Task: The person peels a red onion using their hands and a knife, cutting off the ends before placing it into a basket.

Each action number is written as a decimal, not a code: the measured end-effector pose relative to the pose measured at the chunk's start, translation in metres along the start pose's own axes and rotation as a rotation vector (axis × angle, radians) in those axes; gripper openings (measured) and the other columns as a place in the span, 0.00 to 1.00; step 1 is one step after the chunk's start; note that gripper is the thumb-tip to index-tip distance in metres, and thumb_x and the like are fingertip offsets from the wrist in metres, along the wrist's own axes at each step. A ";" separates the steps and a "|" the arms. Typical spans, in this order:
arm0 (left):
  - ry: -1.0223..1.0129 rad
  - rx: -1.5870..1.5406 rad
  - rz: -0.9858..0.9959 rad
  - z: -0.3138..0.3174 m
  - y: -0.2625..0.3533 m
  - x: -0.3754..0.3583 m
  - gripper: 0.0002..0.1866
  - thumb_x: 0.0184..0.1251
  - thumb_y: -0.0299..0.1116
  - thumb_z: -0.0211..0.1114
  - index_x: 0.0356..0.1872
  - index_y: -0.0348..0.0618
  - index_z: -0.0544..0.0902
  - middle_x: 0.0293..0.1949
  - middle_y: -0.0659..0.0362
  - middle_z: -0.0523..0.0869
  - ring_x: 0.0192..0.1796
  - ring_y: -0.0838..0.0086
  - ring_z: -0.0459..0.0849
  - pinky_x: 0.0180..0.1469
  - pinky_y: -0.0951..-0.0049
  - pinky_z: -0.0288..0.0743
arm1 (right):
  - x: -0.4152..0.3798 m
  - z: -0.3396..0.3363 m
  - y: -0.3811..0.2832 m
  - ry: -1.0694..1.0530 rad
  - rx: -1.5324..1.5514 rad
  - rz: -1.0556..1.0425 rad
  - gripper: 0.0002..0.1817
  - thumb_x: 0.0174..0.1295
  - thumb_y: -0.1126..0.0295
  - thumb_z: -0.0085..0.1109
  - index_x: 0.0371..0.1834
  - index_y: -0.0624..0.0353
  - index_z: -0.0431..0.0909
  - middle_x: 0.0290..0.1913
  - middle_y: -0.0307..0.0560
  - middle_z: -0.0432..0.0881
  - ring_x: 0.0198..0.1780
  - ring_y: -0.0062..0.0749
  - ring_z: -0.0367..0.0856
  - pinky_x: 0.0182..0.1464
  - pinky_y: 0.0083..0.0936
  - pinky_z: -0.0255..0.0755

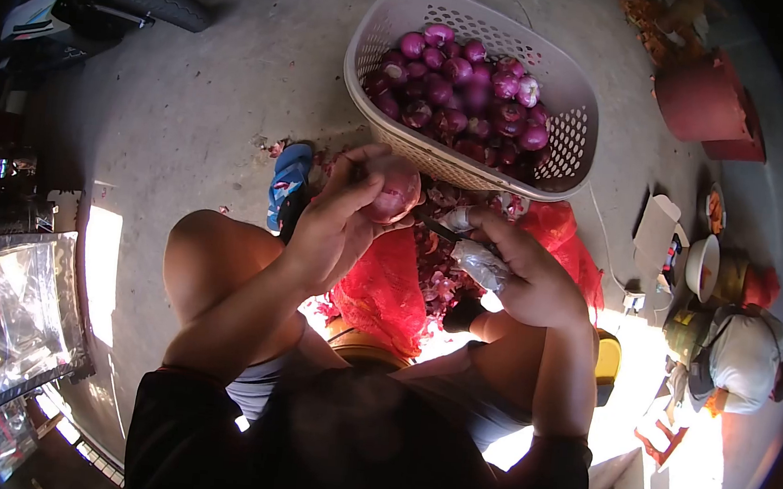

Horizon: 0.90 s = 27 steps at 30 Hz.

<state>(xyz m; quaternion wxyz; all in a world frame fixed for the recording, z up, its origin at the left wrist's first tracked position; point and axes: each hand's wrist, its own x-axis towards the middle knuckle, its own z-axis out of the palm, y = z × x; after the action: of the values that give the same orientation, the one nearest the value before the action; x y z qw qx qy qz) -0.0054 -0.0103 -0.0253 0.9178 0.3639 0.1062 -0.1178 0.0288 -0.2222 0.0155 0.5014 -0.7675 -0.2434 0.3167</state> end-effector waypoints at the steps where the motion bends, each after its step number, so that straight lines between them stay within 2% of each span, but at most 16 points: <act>1: -0.010 0.022 0.012 -0.001 0.000 0.000 0.22 0.66 0.39 0.51 0.59 0.46 0.60 0.56 0.54 0.69 0.56 0.68 0.70 0.55 0.66 0.63 | 0.001 0.003 -0.001 0.017 0.058 -0.007 0.19 0.61 0.71 0.54 0.55 0.60 0.66 0.38 0.50 0.78 0.38 0.34 0.80 0.40 0.27 0.71; 4: -0.041 0.077 0.041 -0.003 -0.002 0.000 0.22 0.66 0.38 0.51 0.59 0.44 0.60 0.57 0.54 0.69 0.57 0.70 0.69 0.56 0.68 0.62 | 0.003 0.008 0.002 0.014 0.079 -0.044 0.19 0.61 0.74 0.51 0.56 0.60 0.65 0.43 0.50 0.77 0.44 0.30 0.78 0.46 0.25 0.69; 9: -0.066 0.132 0.090 -0.005 -0.003 0.000 0.22 0.67 0.39 0.50 0.59 0.44 0.60 0.56 0.54 0.70 0.57 0.70 0.69 0.57 0.69 0.60 | 0.006 0.011 0.008 0.021 0.098 -0.068 0.20 0.60 0.78 0.48 0.57 0.60 0.63 0.45 0.51 0.76 0.48 0.30 0.75 0.50 0.23 0.67; 12: -0.059 -0.122 0.025 -0.003 0.000 0.000 0.20 0.68 0.37 0.49 0.58 0.43 0.60 0.52 0.55 0.72 0.55 0.71 0.70 0.58 0.67 0.61 | 0.005 0.010 0.003 0.009 0.099 -0.063 0.21 0.59 0.79 0.47 0.57 0.60 0.63 0.45 0.50 0.76 0.48 0.30 0.75 0.51 0.23 0.66; 15: -0.205 -0.127 -0.018 -0.004 0.005 0.001 0.21 0.69 0.43 0.46 0.58 0.43 0.64 0.52 0.56 0.73 0.57 0.70 0.69 0.60 0.66 0.59 | 0.006 0.010 0.005 -0.013 0.153 -0.043 0.20 0.60 0.79 0.47 0.58 0.60 0.63 0.45 0.49 0.75 0.48 0.29 0.75 0.50 0.23 0.66; 18: -0.125 -0.225 -0.094 0.001 0.003 0.000 0.22 0.68 0.46 0.46 0.57 0.44 0.66 0.52 0.56 0.73 0.58 0.69 0.69 0.60 0.65 0.58 | 0.004 0.006 0.004 -0.065 0.198 0.048 0.19 0.62 0.77 0.47 0.58 0.61 0.63 0.45 0.49 0.75 0.48 0.28 0.74 0.51 0.22 0.66; 19: -0.171 -0.245 -0.108 -0.003 0.003 0.001 0.23 0.68 0.47 0.45 0.59 0.46 0.64 0.55 0.55 0.72 0.59 0.68 0.69 0.60 0.65 0.59 | 0.004 0.004 0.004 -0.086 0.208 0.088 0.19 0.63 0.76 0.47 0.58 0.61 0.63 0.46 0.49 0.75 0.48 0.28 0.74 0.51 0.21 0.66; 21: -0.263 -0.282 -0.134 -0.013 0.002 0.003 0.25 0.68 0.49 0.43 0.62 0.49 0.62 0.60 0.53 0.69 0.59 0.65 0.69 0.59 0.63 0.60 | 0.003 0.004 0.007 -0.058 0.192 0.039 0.19 0.62 0.77 0.47 0.57 0.62 0.63 0.46 0.48 0.75 0.47 0.28 0.74 0.50 0.21 0.66; 24: -0.103 -0.178 -0.071 0.000 0.009 0.000 0.26 0.67 0.47 0.47 0.63 0.48 0.59 0.59 0.51 0.69 0.57 0.63 0.71 0.58 0.62 0.63 | -0.001 0.002 0.008 -0.013 0.193 0.001 0.19 0.62 0.78 0.47 0.57 0.62 0.63 0.46 0.48 0.74 0.45 0.28 0.74 0.48 0.22 0.67; 27: -0.168 0.008 0.048 -0.005 0.012 -0.002 0.29 0.61 0.36 0.55 0.63 0.47 0.57 0.57 0.50 0.70 0.54 0.63 0.73 0.54 0.64 0.67 | -0.004 0.000 0.008 0.034 0.129 -0.081 0.20 0.60 0.80 0.46 0.58 0.62 0.63 0.46 0.47 0.74 0.45 0.27 0.74 0.47 0.21 0.68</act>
<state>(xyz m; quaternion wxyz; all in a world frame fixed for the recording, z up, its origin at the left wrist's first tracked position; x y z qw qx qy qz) -0.0043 0.0019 -0.0202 0.9247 0.3587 0.0196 -0.1262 0.0269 -0.2282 0.0094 0.5663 -0.7283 -0.2448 0.2983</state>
